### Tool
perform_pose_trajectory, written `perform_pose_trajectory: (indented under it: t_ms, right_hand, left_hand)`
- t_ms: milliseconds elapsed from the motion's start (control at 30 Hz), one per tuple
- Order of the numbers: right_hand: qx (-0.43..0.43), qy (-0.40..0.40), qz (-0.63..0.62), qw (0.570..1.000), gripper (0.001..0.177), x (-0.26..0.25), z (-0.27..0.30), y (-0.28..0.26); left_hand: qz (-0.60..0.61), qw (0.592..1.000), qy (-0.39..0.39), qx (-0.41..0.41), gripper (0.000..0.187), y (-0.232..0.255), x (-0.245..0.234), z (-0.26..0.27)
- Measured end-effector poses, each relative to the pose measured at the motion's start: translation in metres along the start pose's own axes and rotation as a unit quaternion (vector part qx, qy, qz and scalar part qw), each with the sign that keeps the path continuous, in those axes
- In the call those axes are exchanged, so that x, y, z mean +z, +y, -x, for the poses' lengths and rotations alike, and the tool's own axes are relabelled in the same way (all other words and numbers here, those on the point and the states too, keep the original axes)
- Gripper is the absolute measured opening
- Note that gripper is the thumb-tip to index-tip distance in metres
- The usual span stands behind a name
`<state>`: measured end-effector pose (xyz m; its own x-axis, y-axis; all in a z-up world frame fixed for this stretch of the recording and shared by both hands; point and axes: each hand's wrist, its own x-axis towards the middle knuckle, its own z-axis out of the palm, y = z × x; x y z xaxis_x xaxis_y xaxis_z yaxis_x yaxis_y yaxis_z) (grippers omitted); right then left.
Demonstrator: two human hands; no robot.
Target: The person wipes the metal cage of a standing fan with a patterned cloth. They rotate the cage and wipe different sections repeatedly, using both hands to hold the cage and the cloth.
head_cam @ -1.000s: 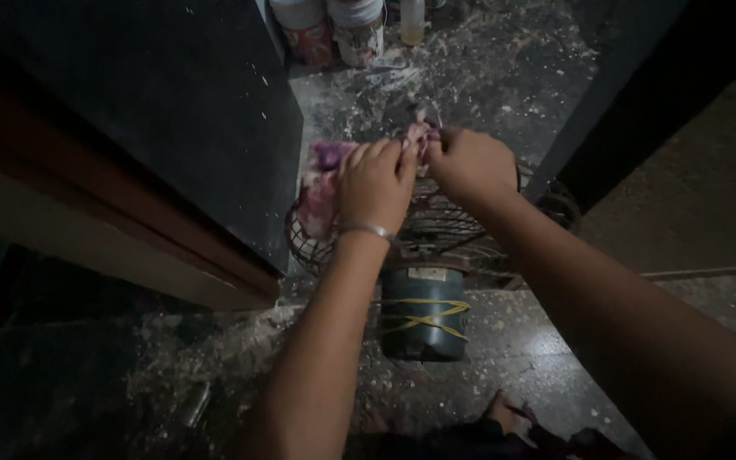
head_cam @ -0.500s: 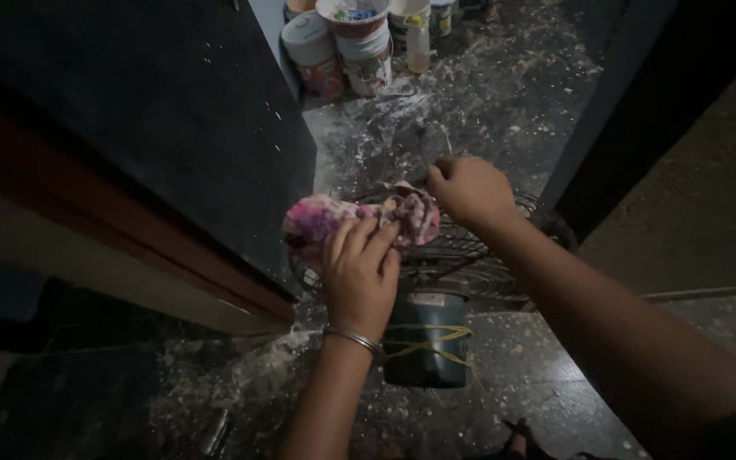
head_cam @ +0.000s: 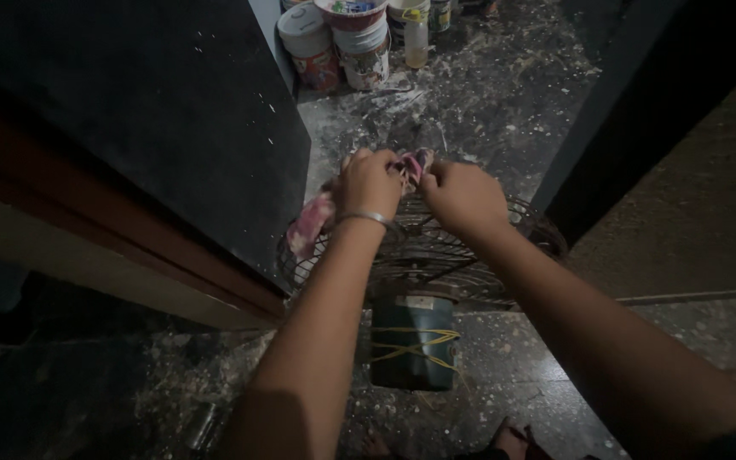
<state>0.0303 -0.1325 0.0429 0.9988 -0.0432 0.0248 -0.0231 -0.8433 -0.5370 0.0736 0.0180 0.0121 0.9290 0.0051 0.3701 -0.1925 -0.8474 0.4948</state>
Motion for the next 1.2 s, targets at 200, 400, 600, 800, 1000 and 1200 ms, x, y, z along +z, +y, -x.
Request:
perform_pose_trajectory:
  t_ms: [200,400,600,800,1000,1200]
  right_hand:
    - [0.009,0.018,-0.015,1.0,0.042,-0.004,0.005,-0.007]
    - [0.031,0.019,0.01,0.999,0.043,-0.007,0.002,-0.004]
    - [0.033,0.039,-0.004,0.999,0.042,-0.001,-0.002,-0.006]
    - [0.036,0.055,-0.016,0.998,0.042,-0.001,-0.001,-0.006]
    - [0.038,0.014,-0.019,0.999,0.042,-0.004,-0.003,-0.005]
    - [0.005,0.049,-0.023,0.999,0.038,0.011,-0.006,-0.001]
  left_hand:
    - [-0.092,0.966,-0.174,-0.165,0.029,0.028,-0.018,-0.029]
    - [-0.075,0.981,-0.112,-0.14,0.029,0.036,-0.017,-0.012]
    - [-0.028,0.996,0.08,0.028,0.024,0.023,-0.01,0.029]
    - [-0.025,0.99,0.122,0.065,0.025,0.03,-0.02,0.05]
    - [-0.022,0.99,0.097,0.103,0.026,0.036,-0.034,0.108]
    - [0.04,0.993,0.078,0.077,0.035,0.031,-0.04,0.136]
